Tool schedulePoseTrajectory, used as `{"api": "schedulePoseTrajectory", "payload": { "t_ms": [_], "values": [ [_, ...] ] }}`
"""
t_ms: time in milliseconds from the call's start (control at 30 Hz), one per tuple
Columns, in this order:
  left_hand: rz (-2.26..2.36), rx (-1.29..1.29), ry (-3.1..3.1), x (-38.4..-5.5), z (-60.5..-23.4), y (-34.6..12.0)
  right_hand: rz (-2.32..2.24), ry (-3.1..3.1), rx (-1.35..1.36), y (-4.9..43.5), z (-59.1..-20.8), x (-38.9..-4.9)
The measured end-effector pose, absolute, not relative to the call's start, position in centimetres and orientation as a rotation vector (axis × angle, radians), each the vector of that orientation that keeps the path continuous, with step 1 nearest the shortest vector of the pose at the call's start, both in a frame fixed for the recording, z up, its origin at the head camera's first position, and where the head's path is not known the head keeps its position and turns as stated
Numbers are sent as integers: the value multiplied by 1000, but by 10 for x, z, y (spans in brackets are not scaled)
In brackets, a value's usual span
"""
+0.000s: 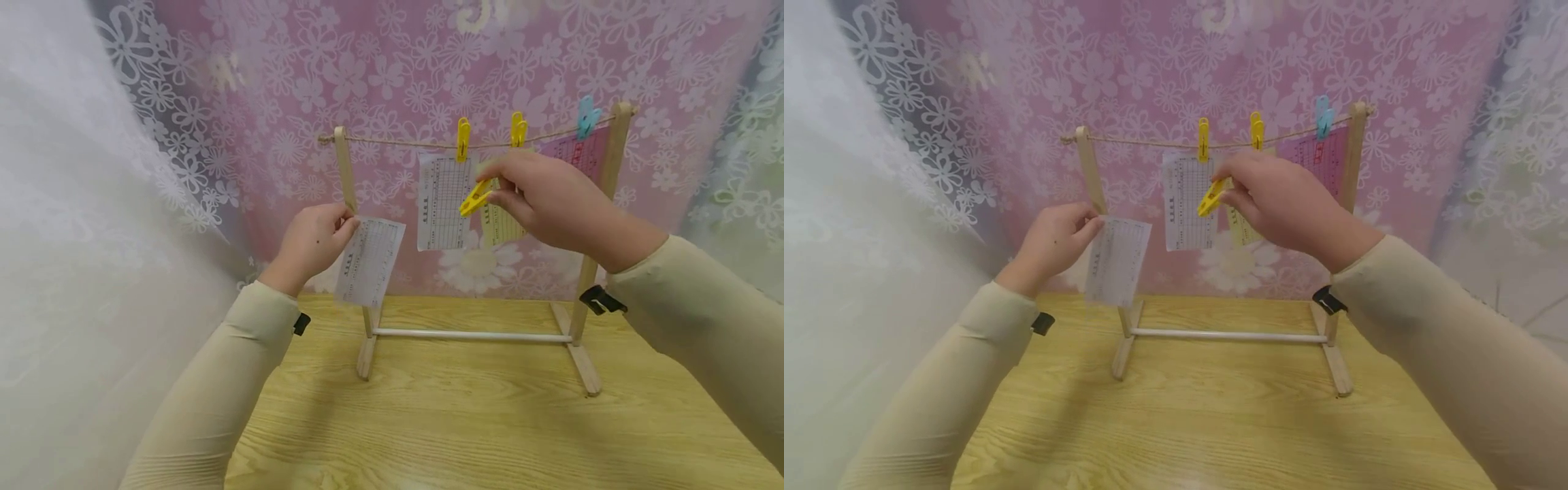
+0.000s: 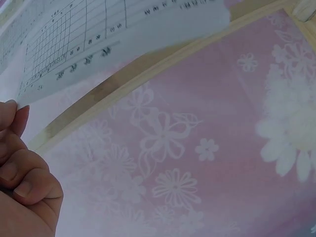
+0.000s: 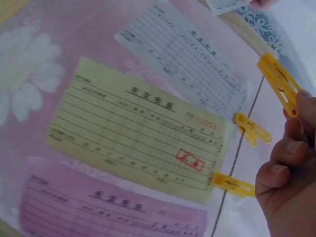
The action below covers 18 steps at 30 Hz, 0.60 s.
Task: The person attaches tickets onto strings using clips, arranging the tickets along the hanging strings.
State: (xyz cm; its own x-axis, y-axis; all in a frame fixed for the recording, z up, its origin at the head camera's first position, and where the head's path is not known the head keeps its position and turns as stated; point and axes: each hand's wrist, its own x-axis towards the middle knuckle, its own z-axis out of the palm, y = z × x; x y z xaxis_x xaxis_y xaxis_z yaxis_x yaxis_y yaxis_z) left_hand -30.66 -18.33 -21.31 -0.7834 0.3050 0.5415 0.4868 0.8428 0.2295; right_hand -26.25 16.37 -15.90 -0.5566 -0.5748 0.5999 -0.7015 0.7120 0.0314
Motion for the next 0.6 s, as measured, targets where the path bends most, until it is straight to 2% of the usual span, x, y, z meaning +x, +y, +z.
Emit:
{"api": "schedulePoseTrajectory", "payload": {
  "t_ms": [333, 600],
  "values": [
    [-515, -488, -2460, -309, -185, -179, 293, -2352, 994, 123, -109, -280],
    [-430, -446, -2373, -314, -166, -174, 310, -2401, 881, 102, -84, -296]
  ]
}}
